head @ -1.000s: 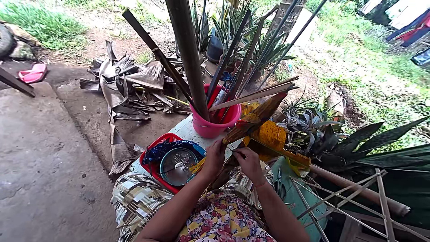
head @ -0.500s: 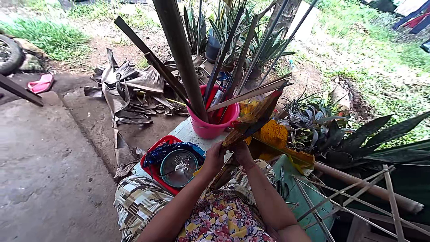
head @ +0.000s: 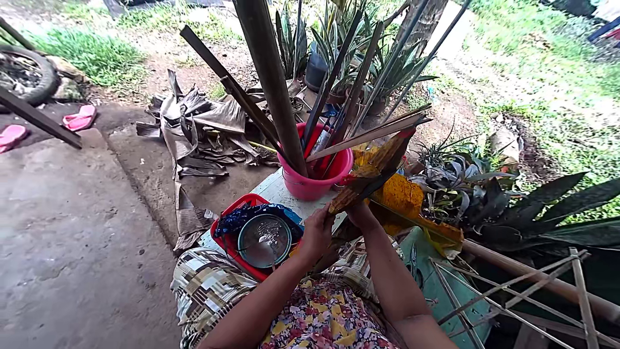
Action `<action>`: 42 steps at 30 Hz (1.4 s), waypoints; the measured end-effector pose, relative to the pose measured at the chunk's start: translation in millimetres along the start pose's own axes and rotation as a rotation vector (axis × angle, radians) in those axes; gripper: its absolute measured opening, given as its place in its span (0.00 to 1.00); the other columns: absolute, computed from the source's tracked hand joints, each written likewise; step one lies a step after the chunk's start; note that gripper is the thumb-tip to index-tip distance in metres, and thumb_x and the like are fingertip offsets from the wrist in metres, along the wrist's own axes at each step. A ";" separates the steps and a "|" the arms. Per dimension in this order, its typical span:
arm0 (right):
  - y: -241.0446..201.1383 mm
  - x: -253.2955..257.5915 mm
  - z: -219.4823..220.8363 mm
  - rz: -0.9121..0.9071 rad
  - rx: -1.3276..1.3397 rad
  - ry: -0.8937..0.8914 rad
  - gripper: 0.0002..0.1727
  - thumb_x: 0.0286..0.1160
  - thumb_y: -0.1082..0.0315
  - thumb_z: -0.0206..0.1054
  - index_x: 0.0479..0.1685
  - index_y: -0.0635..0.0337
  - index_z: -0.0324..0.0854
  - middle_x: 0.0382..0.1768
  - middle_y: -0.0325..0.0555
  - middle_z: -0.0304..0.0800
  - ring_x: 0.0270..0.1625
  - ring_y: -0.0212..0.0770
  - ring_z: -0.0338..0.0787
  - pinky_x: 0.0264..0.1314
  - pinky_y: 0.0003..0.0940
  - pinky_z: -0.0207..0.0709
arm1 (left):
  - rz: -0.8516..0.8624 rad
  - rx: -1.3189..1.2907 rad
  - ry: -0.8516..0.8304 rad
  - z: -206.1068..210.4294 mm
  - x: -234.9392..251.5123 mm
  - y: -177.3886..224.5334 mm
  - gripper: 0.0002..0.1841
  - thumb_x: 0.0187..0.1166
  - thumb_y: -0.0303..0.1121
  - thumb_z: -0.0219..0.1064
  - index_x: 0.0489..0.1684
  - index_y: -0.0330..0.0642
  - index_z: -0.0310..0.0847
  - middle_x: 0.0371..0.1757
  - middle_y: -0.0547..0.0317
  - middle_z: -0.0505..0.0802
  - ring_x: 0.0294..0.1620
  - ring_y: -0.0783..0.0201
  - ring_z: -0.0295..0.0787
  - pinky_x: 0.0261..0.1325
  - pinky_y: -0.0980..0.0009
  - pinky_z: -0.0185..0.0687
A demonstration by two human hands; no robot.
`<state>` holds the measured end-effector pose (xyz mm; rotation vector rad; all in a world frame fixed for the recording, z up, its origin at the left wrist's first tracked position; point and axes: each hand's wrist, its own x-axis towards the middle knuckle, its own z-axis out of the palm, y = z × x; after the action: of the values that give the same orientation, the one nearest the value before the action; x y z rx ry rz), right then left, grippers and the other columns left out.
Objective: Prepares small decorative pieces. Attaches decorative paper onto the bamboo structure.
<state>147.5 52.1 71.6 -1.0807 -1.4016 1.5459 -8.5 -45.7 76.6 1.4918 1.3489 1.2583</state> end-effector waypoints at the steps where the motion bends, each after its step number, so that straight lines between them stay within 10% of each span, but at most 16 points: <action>1: 2.5 0.2 -1.5 0.003 0.027 0.016 0.16 0.82 0.81 0.55 0.65 0.68 0.75 0.50 0.47 0.90 0.51 0.35 0.90 0.58 0.34 0.85 | -0.029 -0.006 -0.009 0.3 0.0 1.1 0.19 0.86 0.28 0.59 0.72 0.32 0.80 0.54 0.48 0.92 0.51 0.63 0.91 0.63 0.65 0.84; 11: 24.0 4.1 9.0 0.083 0.283 -0.076 0.10 0.82 0.77 0.53 0.52 0.62 0.78 0.41 0.43 0.87 0.46 0.37 0.88 0.59 0.39 0.84 | -0.338 -0.318 -0.256 -18.0 14.0 12.0 0.17 0.86 0.27 0.59 0.70 0.34 0.81 0.52 0.55 0.93 0.48 0.72 0.89 0.57 0.73 0.83; 16: 10.9 8.0 10.9 0.071 0.122 -0.204 0.07 0.79 0.78 0.58 0.46 0.64 0.81 0.38 0.41 0.90 0.43 0.34 0.89 0.55 0.35 0.84 | -0.381 -0.527 -0.208 -28.8 12.1 21.1 0.22 0.93 0.34 0.42 0.43 0.35 0.86 0.36 0.62 0.91 0.40 0.71 0.88 0.51 0.71 0.84; 26: 5.7 8.9 10.4 -0.103 -0.025 -0.386 0.08 0.76 0.74 0.65 0.48 0.60 0.87 0.61 0.45 0.87 0.65 0.39 0.85 0.70 0.38 0.79 | -0.505 -0.656 -0.133 -14.8 9.0 24.7 0.18 0.92 0.34 0.54 0.38 0.32 0.87 0.31 0.58 0.90 0.34 0.67 0.88 0.46 0.67 0.86; 42: 15.9 -5.1 5.9 0.071 -0.035 -0.109 0.15 0.74 0.79 0.61 0.58 0.66 0.84 0.58 0.50 0.89 0.56 0.37 0.90 0.63 0.36 0.83 | -0.569 -0.764 -0.051 -6.0 10.4 19.2 0.15 0.91 0.32 0.57 0.38 0.33 0.86 0.32 0.55 0.91 0.33 0.65 0.89 0.43 0.66 0.87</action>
<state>143.7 43.8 56.5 -1.0921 -1.4827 1.6586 -10.0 -39.1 98.1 0.5521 0.9776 1.1460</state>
